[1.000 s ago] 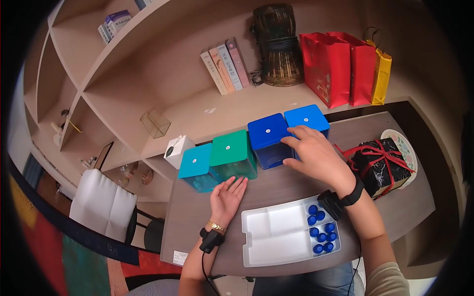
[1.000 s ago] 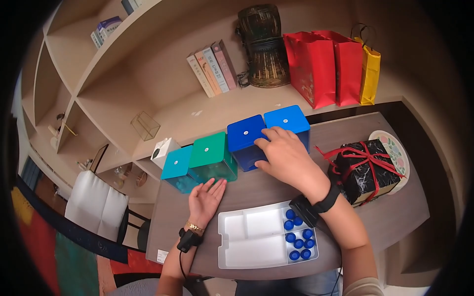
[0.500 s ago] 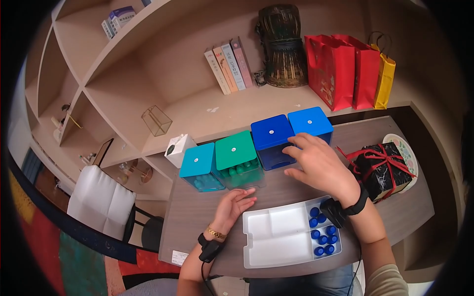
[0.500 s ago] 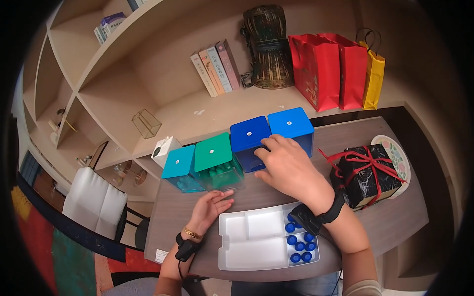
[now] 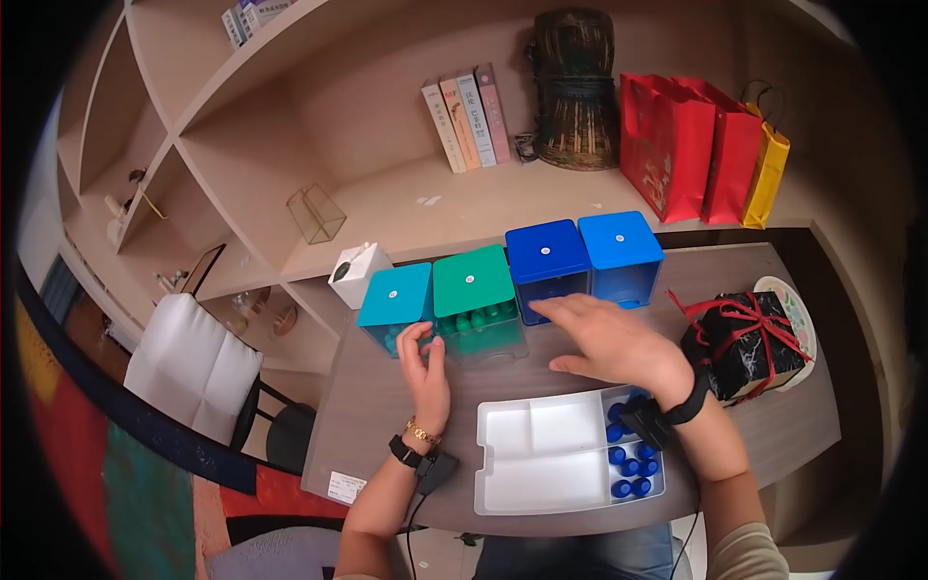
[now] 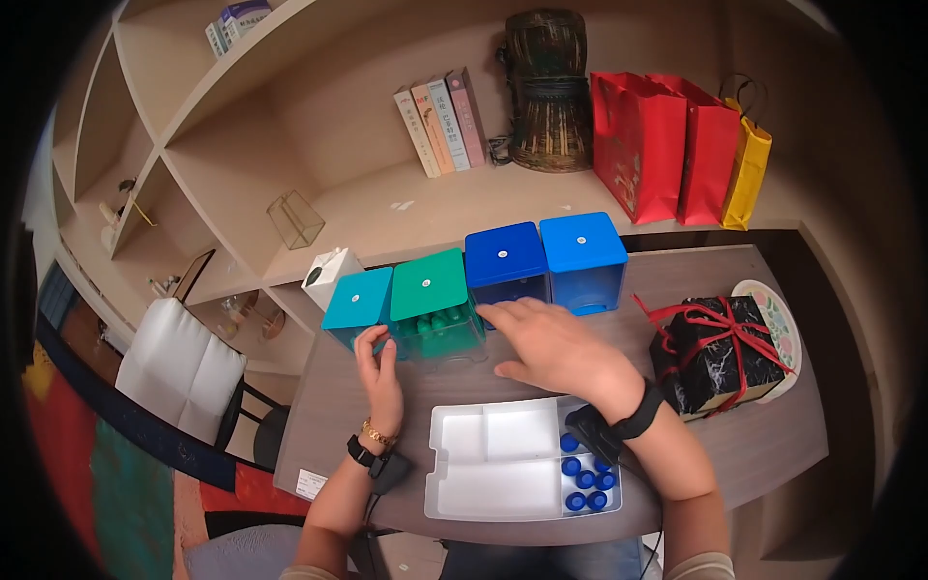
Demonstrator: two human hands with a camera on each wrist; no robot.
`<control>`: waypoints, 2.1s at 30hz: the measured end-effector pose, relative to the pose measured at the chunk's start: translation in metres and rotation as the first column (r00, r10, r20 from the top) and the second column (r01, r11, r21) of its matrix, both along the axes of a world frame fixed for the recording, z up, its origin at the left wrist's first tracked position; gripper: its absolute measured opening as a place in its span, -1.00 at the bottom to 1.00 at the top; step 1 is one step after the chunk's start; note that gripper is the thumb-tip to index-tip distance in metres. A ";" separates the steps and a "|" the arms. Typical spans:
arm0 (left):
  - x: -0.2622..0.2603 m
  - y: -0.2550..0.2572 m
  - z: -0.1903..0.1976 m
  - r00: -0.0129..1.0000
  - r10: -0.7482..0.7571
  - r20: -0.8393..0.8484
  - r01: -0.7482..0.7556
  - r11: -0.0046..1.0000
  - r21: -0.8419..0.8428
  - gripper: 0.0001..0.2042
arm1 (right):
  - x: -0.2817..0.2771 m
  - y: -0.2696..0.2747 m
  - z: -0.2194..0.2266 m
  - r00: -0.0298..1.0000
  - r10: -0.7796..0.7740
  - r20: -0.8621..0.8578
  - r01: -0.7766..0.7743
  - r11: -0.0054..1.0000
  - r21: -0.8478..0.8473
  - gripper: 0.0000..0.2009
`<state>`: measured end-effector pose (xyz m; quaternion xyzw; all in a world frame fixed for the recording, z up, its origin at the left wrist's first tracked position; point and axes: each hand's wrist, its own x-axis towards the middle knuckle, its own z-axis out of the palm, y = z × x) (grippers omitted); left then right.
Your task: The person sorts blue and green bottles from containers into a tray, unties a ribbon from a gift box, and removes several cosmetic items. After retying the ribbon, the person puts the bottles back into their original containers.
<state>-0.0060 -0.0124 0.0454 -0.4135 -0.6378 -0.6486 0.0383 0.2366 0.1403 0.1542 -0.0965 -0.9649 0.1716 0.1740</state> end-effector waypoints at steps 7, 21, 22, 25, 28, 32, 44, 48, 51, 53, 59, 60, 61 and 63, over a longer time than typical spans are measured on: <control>0.002 0.007 -0.020 0.996 -0.029 0.085 0.032 0.999 -0.029 -0.66 | -0.026 0.002 -0.033 0.986 0.129 0.108 -0.097 0.960 -0.262 0.07; 0.010 0.001 -0.010 0.992 -0.064 0.105 0.070 0.996 -0.053 -0.61 | -0.022 -0.008 -0.017 0.977 0.136 0.164 -0.087 0.958 -0.274 0.00; 0.011 0.000 -0.009 0.995 -0.061 0.081 0.066 0.996 -0.056 -0.61 | -0.021 -0.010 -0.015 0.977 0.132 0.165 -0.085 0.960 -0.268 -0.03; 0.009 0.001 -0.012 0.983 -0.109 0.150 0.111 0.994 -0.006 -0.62 | -0.016 -0.012 -0.012 0.982 0.125 0.140 -0.090 0.969 -0.230 -0.10; 0.013 0.003 -0.014 0.947 -0.148 0.286 0.135 0.989 0.064 -0.67 | -0.015 -0.010 -0.012 0.986 0.123 0.109 -0.104 0.981 -0.165 -0.23; 0.018 -0.002 -0.010 0.879 -0.152 0.452 0.139 0.988 0.063 -0.81 | -0.015 -0.013 -0.003 0.975 0.132 0.180 -0.107 0.984 -0.143 -0.45; 0.017 0.010 -0.033 0.856 -0.265 0.444 0.232 0.964 0.127 -0.76 | -0.008 -0.020 0.010 0.954 0.191 0.231 -0.140 0.966 -0.219 -0.76; 0.022 0.014 -0.039 0.816 -0.346 0.462 0.345 0.934 0.091 -0.56 | -0.002 -0.025 0.022 0.991 -0.001 0.130 0.022 0.987 -0.159 -0.78; 0.017 0.019 -0.046 0.813 -0.376 0.444 0.414 0.910 0.014 -0.44 | -0.004 -0.028 0.027 0.997 -0.049 0.057 0.056 0.990 -0.131 -0.72; 0.018 0.015 -0.042 0.789 -0.417 0.450 0.476 0.879 -0.020 -0.42 | -0.017 -0.032 0.034 0.993 0.032 0.116 -0.029 0.999 -0.024 -0.66; 0.016 0.020 -0.047 0.803 -0.432 0.412 0.489 0.871 -0.039 -0.41 | -0.081 -0.026 0.014 0.922 0.242 0.303 -0.299 0.941 0.160 -0.58; 0.015 0.020 -0.047 0.804 -0.436 0.403 0.491 0.870 -0.038 -0.40 | -0.090 -0.022 0.007 0.900 0.247 0.359 -0.326 0.929 0.177 -0.57; 0.016 0.020 -0.046 0.822 -0.423 0.382 0.471 0.882 -0.035 -0.43 | -0.095 -0.016 -0.001 0.880 0.253 0.403 -0.344 0.923 0.174 -0.57; 0.019 0.018 -0.041 0.856 -0.388 0.341 0.423 0.906 -0.031 -0.47 | -0.106 -0.011 -0.011 0.832 0.268 0.486 -0.387 0.908 0.161 -0.56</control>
